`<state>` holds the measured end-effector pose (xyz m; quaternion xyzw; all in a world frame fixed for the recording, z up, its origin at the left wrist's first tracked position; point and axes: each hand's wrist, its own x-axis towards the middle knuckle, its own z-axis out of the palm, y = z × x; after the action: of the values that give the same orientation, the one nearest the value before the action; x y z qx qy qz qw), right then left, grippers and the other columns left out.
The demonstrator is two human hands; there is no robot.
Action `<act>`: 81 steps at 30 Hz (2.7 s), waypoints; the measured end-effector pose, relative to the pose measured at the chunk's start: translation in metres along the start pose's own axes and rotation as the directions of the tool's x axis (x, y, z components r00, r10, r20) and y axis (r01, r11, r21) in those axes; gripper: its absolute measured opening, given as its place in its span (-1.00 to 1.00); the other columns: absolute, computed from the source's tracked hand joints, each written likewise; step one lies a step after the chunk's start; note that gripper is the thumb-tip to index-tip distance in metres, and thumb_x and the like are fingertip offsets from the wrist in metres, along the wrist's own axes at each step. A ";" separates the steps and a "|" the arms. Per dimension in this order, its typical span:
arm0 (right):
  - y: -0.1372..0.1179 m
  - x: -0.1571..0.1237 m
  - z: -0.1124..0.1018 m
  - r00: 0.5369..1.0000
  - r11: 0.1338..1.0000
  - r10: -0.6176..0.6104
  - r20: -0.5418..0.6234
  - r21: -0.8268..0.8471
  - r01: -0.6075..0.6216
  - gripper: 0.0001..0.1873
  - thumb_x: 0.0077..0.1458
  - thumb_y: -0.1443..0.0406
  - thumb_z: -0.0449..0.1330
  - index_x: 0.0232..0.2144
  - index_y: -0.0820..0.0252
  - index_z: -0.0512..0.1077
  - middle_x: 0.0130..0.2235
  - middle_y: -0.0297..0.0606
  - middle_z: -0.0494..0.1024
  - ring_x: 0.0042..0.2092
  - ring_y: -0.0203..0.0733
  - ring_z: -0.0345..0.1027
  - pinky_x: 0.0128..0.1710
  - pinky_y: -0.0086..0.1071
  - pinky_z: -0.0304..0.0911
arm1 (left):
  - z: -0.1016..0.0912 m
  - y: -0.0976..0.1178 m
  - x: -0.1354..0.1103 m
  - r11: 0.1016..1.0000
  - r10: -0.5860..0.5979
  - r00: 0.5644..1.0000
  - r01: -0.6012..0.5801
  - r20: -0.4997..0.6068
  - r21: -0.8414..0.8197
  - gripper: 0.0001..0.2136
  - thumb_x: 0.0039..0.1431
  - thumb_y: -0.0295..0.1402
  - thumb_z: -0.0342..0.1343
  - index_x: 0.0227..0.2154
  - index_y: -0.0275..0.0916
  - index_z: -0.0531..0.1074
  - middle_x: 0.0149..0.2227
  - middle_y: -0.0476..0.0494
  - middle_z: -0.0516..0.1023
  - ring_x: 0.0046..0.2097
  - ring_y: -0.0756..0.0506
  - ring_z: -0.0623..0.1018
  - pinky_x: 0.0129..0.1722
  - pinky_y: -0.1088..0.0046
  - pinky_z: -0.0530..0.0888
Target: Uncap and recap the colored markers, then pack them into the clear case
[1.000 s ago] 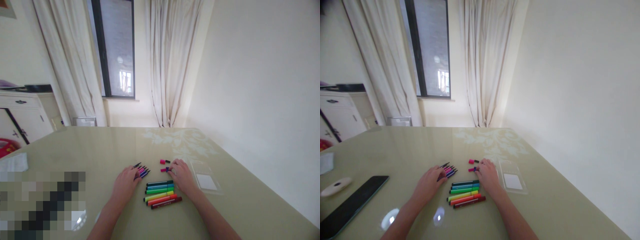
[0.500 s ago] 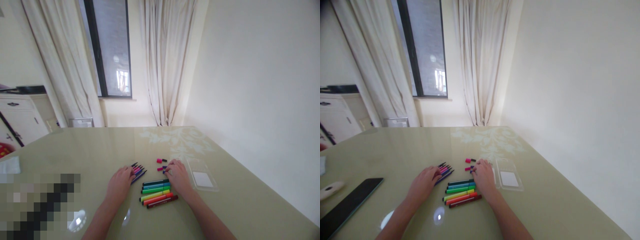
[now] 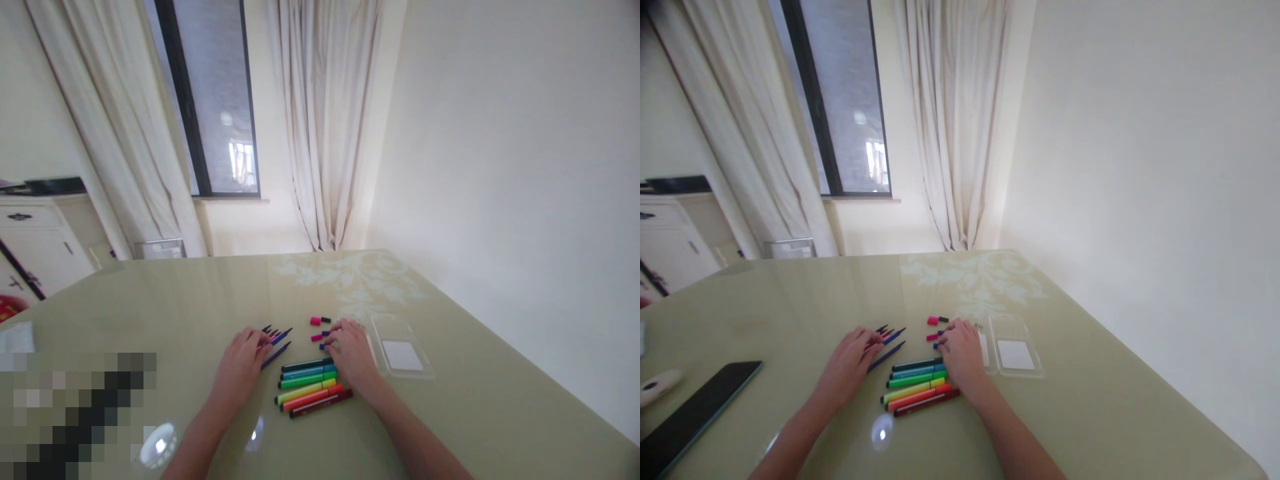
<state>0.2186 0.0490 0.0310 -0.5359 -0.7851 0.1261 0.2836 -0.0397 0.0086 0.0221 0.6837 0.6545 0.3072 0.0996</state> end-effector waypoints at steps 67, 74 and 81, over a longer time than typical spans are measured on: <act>0.015 0.010 0.002 0.993 0.974 -0.106 -0.048 -0.206 0.094 -0.79 0.30 0.33 0.14 -0.22 0.06 0.61 -0.08 -0.17 0.59 -0.01 -0.01 0.38 0.01 -0.19 0.21 | 0.038 0.051 -0.018 0.966 0.191 0.966 -0.153 0.175 -0.209 -0.81 0.32 -0.26 0.05 -0.22 -0.10 0.57 -0.15 -0.14 0.59 -0.08 -0.18 0.54 -0.03 0.30 0.42; 0.012 0.009 0.008 0.997 0.961 -0.064 -0.038 -0.273 0.051 -0.84 0.24 0.37 0.20 -0.31 0.10 0.59 -0.05 -0.16 0.57 0.04 0.03 0.35 0.03 -0.14 0.17 | 0.014 0.017 -0.005 0.999 -0.015 0.999 0.016 0.048 -0.028 -0.79 0.34 -0.30 -0.01 -0.21 -0.16 0.55 -0.11 -0.17 0.61 -0.01 -0.20 0.55 0.06 0.26 0.42; 0.005 0.006 0.002 0.997 0.994 -0.014 -0.078 -0.111 0.006 -0.90 0.21 0.37 0.23 -0.31 0.11 0.56 -0.09 -0.17 0.60 0.02 0.05 0.38 0.02 -0.14 0.18 | 0.007 0.010 -0.006 0.995 -0.029 0.997 0.022 0.078 0.096 -0.84 0.28 -0.34 0.05 -0.25 -0.17 0.54 -0.10 -0.20 0.60 0.00 -0.24 0.53 0.06 0.22 0.39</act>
<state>0.2196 0.0566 0.0288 -0.5514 -0.7819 0.0600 0.2847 -0.0278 0.0035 0.0203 0.6909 0.6726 0.2470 0.0967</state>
